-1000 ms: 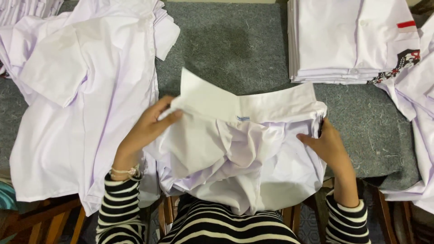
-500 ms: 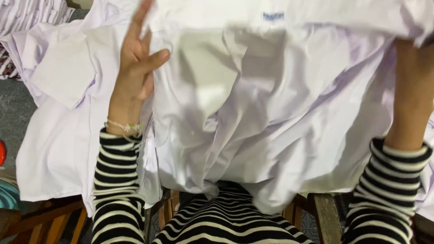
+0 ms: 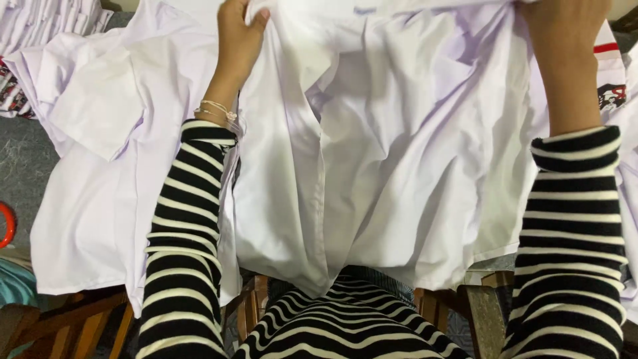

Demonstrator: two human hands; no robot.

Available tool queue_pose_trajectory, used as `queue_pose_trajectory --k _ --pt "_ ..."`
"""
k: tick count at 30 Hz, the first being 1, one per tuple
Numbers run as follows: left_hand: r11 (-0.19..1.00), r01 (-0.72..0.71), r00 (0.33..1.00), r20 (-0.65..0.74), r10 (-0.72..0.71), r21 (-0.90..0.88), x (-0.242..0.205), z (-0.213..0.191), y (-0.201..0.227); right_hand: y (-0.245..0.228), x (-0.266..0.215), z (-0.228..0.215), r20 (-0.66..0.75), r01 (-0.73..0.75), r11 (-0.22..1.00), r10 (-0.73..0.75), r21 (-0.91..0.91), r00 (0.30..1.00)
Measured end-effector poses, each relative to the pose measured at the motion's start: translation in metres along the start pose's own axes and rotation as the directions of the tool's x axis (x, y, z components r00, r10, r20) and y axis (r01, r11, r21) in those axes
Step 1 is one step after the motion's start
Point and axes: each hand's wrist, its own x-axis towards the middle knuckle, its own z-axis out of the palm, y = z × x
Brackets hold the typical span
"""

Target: The person uses a seam ripper to trim loose threads from the hem and seams of a white shirt. They hold the shirt open with one hand while carefully cutting the threads with the other, then fold the shirt and place it on a pile.

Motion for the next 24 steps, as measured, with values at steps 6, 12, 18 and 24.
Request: queue_pose_trajectory --k 6,12,18,24 --pt "0.866 0.025 0.995 0.068 -0.068 0.499 -0.032 -0.001 0.031 -0.084 -0.012 -0.122 -0.214 0.117 0.936 -0.046 0.333 0.976" --pt "0.934 0.111 0.878 0.407 -0.252 0.339 -0.079 0.006 0.140 -0.198 -0.102 -0.227 0.541 -0.480 0.367 -0.081 0.797 0.837" --pt "0.910 -0.313 0.738 0.673 0.052 0.272 -0.113 0.009 0.141 -0.294 -0.166 -0.241 0.670 -0.740 0.026 -0.446 0.672 0.593" --pt "0.833 -0.400 0.726 0.687 0.034 0.381 -0.116 0.017 0.097 -0.338 -0.213 -0.220 0.696 -0.780 -0.054 -0.416 0.624 0.586"
